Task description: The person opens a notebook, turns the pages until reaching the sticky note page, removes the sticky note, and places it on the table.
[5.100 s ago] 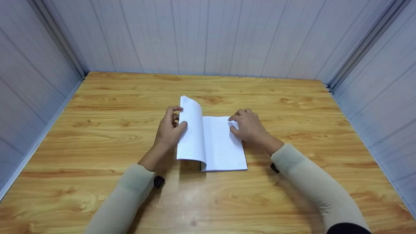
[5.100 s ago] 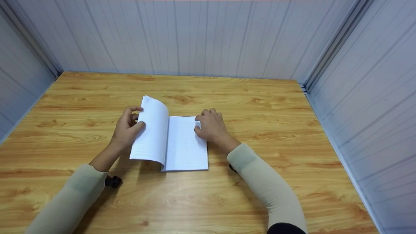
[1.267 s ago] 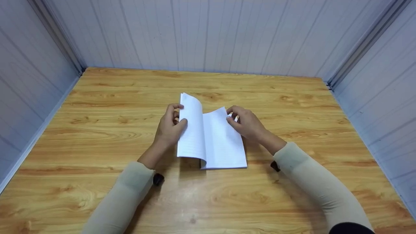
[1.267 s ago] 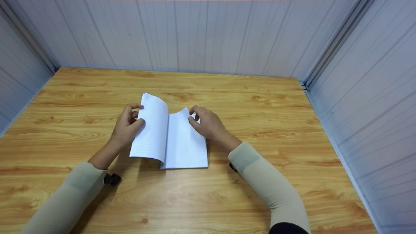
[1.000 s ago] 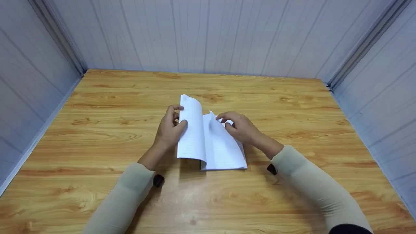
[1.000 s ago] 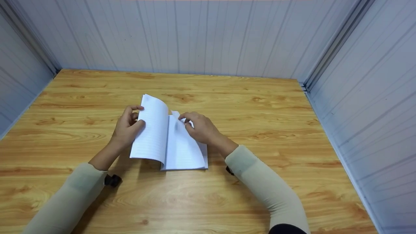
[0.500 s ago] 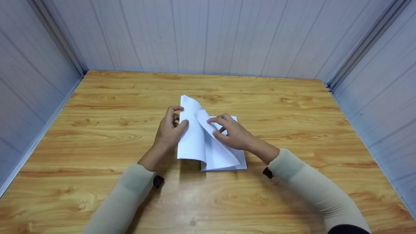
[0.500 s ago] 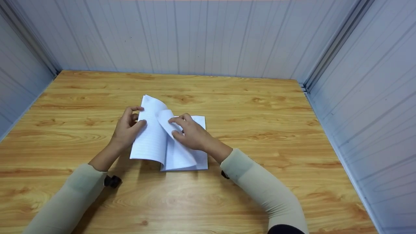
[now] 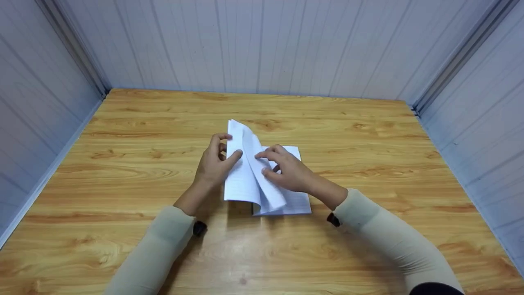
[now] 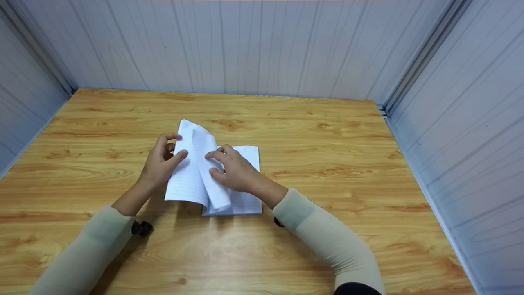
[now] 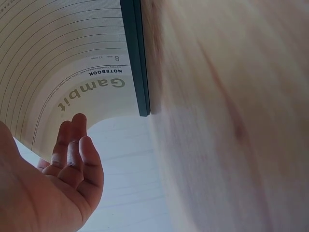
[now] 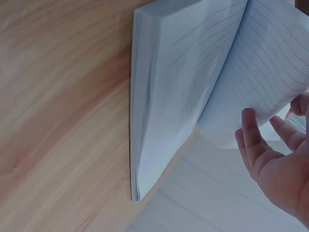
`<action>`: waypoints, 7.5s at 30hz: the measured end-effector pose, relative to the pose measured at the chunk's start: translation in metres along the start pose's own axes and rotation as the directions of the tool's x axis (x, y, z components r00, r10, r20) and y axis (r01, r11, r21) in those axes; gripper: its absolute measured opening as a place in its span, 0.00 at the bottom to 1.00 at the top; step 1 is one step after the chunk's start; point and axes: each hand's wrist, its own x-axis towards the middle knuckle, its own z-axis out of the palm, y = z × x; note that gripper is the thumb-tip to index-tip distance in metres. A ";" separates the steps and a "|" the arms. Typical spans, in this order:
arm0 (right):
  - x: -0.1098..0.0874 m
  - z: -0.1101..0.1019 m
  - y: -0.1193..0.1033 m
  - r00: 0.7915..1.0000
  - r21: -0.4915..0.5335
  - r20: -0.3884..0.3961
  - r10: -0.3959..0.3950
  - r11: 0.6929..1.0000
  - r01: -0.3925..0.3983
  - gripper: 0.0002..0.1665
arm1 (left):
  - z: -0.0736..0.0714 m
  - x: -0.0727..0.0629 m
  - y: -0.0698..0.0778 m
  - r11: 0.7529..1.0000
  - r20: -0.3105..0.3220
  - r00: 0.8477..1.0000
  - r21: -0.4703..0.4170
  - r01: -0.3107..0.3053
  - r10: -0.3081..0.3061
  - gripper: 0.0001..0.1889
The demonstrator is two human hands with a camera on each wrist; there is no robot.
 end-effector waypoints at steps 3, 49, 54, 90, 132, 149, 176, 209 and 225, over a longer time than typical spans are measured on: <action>0.002 0.002 -0.002 1.000 -0.018 0.005 -0.009 1.000 0.009 0.22 | 0.001 0.001 -0.001 1.000 0.002 1.000 0.007 -0.001 0.001 0.25; 0.006 0.002 -0.003 0.998 -0.051 -0.016 -0.053 0.997 0.052 0.28 | 0.001 0.001 -0.002 1.000 0.011 1.000 0.021 -0.007 0.007 0.27; 0.005 -0.008 0.014 0.996 -0.269 -0.075 -0.057 0.963 0.035 0.21 | 0.000 0.000 -0.002 1.000 0.000 1.000 0.007 -0.014 0.014 0.26; 0.001 -0.022 0.067 0.943 -0.531 -0.026 0.332 0.795 -0.294 0.31 | -0.001 -0.001 -0.003 0.999 -0.011 0.999 -0.020 -0.041 0.040 0.21; 0.001 -0.018 0.072 0.894 -0.522 0.031 0.448 0.770 -0.368 0.44 | -0.001 -0.001 -0.003 1.000 0.002 1.000 -0.008 -0.021 0.021 0.21; -0.001 -0.016 0.071 0.899 -0.535 0.054 0.435 0.773 -0.343 0.42 | -0.002 -0.001 -0.004 0.999 0.008 0.999 -0.031 -0.038 0.039 0.21; 0.002 -0.015 0.071 0.920 -0.504 -0.001 0.392 0.794 -0.339 0.39 | -0.001 -0.001 -0.003 0.999 0.002 0.999 -0.029 -0.035 0.035 0.21; 0.004 -0.019 0.068 0.914 -0.338 -0.188 0.360 0.850 -0.404 0.46 | -0.001 0.000 -0.005 0.999 0.019 0.999 -0.028 -0.036 0.037 0.21; 0.005 -0.019 0.068 0.928 -0.312 -0.304 0.214 0.898 -0.309 0.22 | -0.001 0.000 -0.003 0.999 0.002 1.000 -0.019 -0.030 0.030 0.21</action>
